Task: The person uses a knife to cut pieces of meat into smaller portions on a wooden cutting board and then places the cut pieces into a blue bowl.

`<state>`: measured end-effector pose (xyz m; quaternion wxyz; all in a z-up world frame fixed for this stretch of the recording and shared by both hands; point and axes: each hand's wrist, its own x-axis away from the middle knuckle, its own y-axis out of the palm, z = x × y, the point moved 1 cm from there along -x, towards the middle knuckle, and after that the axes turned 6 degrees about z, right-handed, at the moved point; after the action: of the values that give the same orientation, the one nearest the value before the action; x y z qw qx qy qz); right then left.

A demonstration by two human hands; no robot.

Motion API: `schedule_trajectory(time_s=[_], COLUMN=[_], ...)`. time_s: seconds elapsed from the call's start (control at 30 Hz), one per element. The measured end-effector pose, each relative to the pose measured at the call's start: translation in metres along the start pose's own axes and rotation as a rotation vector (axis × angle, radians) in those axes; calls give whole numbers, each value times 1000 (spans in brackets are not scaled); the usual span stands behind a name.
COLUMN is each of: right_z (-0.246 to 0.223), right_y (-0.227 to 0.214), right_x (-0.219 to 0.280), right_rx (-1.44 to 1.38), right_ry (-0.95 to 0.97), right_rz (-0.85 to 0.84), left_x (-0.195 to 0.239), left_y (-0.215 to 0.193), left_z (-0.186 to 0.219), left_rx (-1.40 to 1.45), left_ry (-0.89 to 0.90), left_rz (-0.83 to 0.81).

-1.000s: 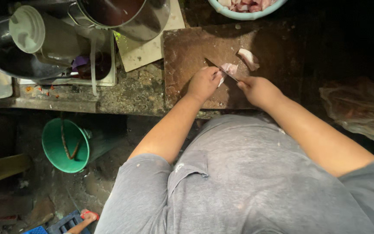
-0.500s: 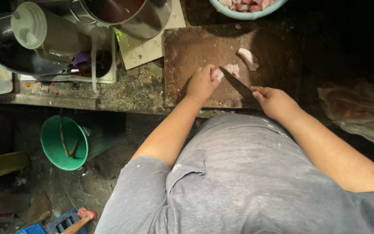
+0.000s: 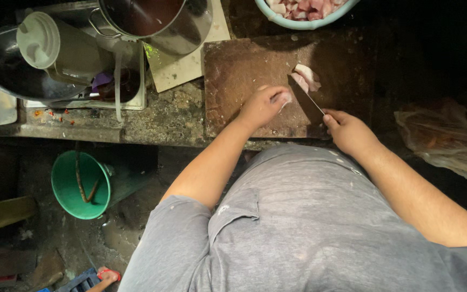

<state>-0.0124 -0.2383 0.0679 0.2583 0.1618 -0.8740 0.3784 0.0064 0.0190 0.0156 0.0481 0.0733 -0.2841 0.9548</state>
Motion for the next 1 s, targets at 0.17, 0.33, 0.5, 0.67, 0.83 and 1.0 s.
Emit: schedule_trajectory(time_s=[0.17, 0.33, 0.5, 0.67, 0.83, 1.0], right_z=[1, 6, 5, -2, -11, -11], right_y=[-4, -3, -2, -5, -8, -5], right_x=[3, 2, -4, -4, -7, -7], right_rx=[59, 75, 92, 83, 157, 109], right_ry=[8, -194, -8, -101, -11, -24], right_rz=[-1, 67, -33, 0, -29, -43], left_x=[-15, -11, -13, -12, -17, -17], left_y=[-3, -2, -1, -5, 9, 13], left_z=[-22, -47, -51, -41, -26, -31], left_rx=[-46, -56, -23, 3, -18, -59], left_ry=[88, 27, 50, 5, -21, 68], left_rz=[76, 204, 225, 207, 9, 126])
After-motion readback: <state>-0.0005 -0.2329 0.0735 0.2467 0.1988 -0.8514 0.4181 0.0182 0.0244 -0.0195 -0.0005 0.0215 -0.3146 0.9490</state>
